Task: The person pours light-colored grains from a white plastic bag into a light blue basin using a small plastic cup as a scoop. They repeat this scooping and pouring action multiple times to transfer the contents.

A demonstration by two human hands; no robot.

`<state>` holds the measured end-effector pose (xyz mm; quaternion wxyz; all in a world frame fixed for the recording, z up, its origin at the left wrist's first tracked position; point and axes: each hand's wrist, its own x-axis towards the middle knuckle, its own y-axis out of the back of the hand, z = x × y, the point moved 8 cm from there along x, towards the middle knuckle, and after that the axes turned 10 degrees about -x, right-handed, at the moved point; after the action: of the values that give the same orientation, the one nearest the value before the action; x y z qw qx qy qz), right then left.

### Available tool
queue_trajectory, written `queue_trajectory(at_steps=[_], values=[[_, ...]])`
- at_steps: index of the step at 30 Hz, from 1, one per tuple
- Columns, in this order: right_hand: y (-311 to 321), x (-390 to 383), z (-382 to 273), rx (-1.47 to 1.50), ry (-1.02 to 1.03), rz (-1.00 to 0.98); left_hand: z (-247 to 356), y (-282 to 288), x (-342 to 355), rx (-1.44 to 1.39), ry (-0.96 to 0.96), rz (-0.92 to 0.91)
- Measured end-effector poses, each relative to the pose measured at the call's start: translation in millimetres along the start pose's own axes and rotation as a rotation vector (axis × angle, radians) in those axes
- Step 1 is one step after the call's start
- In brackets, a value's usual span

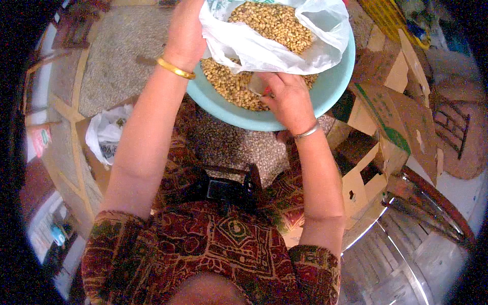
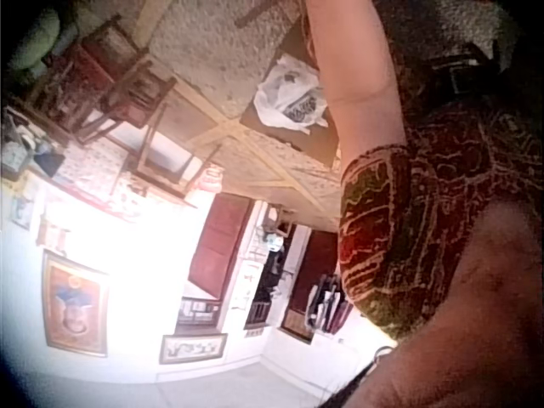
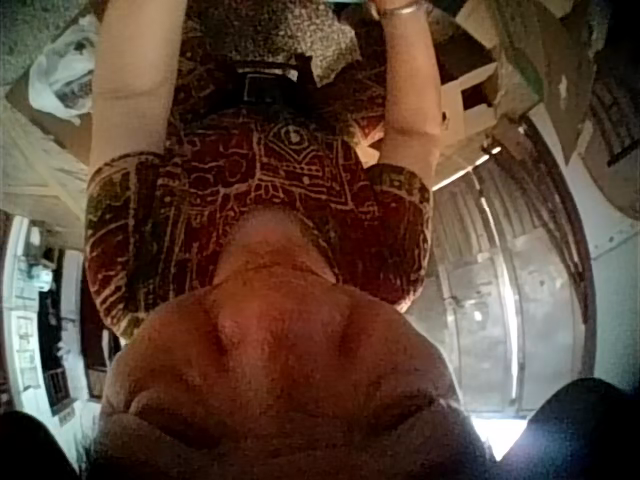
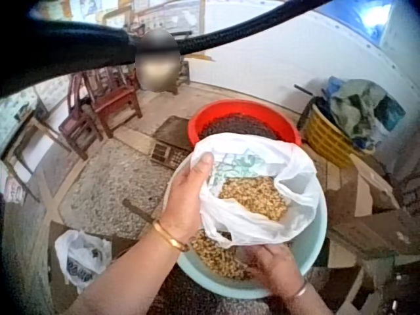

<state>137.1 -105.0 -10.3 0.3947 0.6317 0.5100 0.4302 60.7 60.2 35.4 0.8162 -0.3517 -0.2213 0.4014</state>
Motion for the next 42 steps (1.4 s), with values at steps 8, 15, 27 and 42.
queue_trajectory(at_steps=[8, 15, 27, 42], values=[[17, 0, 28, -0.025, -0.094, 0.154, 2, 2, 1, -0.004, 0.007, 0.032], [-8, -4, 53, -0.067, -0.206, -0.064, 4, 13, 3, 0.014, -0.016, 0.035], [-23, -23, 89, 0.659, -0.646, -0.382, 4, 19, 2, -0.016, 0.036, 0.047], [28, 1, 94, 1.244, -0.607, 0.11, 9, 17, -6, 0.567, 0.092, -0.064]])
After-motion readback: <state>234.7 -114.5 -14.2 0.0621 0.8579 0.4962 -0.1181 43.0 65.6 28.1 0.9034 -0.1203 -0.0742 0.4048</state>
